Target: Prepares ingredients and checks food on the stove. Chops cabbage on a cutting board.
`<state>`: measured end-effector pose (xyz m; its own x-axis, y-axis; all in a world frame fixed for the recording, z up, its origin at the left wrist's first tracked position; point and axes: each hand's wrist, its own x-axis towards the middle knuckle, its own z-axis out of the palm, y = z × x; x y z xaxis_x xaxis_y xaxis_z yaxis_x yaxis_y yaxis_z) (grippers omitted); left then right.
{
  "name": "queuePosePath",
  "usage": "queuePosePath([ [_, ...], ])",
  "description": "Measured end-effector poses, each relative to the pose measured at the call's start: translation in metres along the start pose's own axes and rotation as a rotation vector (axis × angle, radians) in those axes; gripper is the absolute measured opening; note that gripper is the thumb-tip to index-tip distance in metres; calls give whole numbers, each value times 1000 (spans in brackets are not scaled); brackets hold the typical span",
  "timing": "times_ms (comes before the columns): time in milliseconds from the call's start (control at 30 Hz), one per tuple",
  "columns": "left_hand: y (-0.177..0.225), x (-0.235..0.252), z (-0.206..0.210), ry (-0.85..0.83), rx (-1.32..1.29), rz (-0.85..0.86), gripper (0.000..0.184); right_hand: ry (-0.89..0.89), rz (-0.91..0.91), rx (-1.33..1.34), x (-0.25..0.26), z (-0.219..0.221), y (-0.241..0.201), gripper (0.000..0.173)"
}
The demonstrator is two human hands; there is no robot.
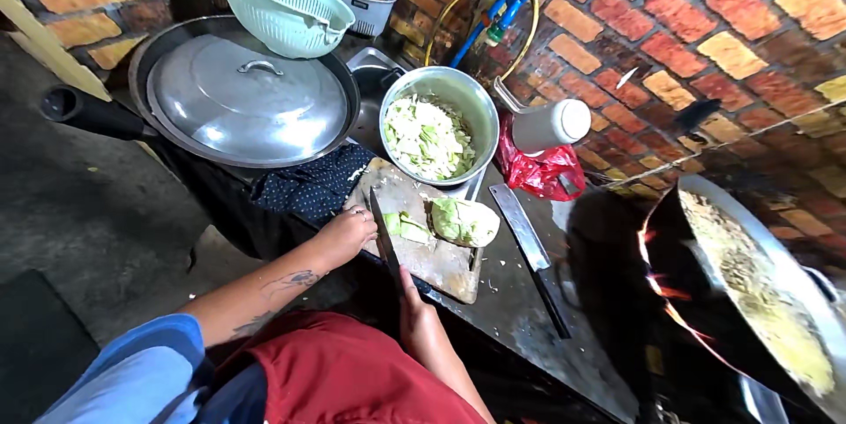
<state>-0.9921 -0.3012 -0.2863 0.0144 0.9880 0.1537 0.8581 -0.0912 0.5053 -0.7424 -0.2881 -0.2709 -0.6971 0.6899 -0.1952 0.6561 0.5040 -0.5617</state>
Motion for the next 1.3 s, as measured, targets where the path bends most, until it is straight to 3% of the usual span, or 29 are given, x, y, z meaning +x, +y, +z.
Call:
queuePosePath([
  [100,-1,2,3,62,9,-14,22,-16,22,-13,12,0,-4,60],
  [200,-15,7,-3,295,-21,-80,17,-9,-43,105,8,-8,7,58],
  [267,-15,13,-14,368,-101,-145,23,42,-92,246,-3,-19,21,58],
  [333,-3,20,-13,294,-144,-163,36,152,-110,327,-18,-31,31,59],
  [433,23,43,7,27,-6,-145,62,286,-75,331,-34,-56,42,65],
  [500,43,60,18,-148,130,-124,60,354,-40,299,-45,-70,49,67],
  [567,56,74,21,-269,183,-87,46,424,-14,266,-58,-78,58,67],
  [767,41,93,13,-189,63,1,25,637,62,276,-114,-87,81,62],
  [900,20,159,-17,37,40,27,28,709,130,350,-144,-93,96,59],
  [967,19,207,-42,109,129,-32,35,709,155,377,-152,-96,104,60],
  [1067,53,257,-71,-17,277,-346,67,690,218,360,-152,-98,115,60],
  [1100,69,262,-74,-20,262,-363,75,667,231,352,-150,-98,118,61],
  [1200,105,251,-46,-27,206,-35,86,563,273,350,-137,-91,129,60],
  [1233,111,243,-30,-101,176,89,91,529,279,353,-131,-88,133,60],
  [1300,123,224,1,-308,133,171,103,475,279,353,-120,-82,139,60],
])
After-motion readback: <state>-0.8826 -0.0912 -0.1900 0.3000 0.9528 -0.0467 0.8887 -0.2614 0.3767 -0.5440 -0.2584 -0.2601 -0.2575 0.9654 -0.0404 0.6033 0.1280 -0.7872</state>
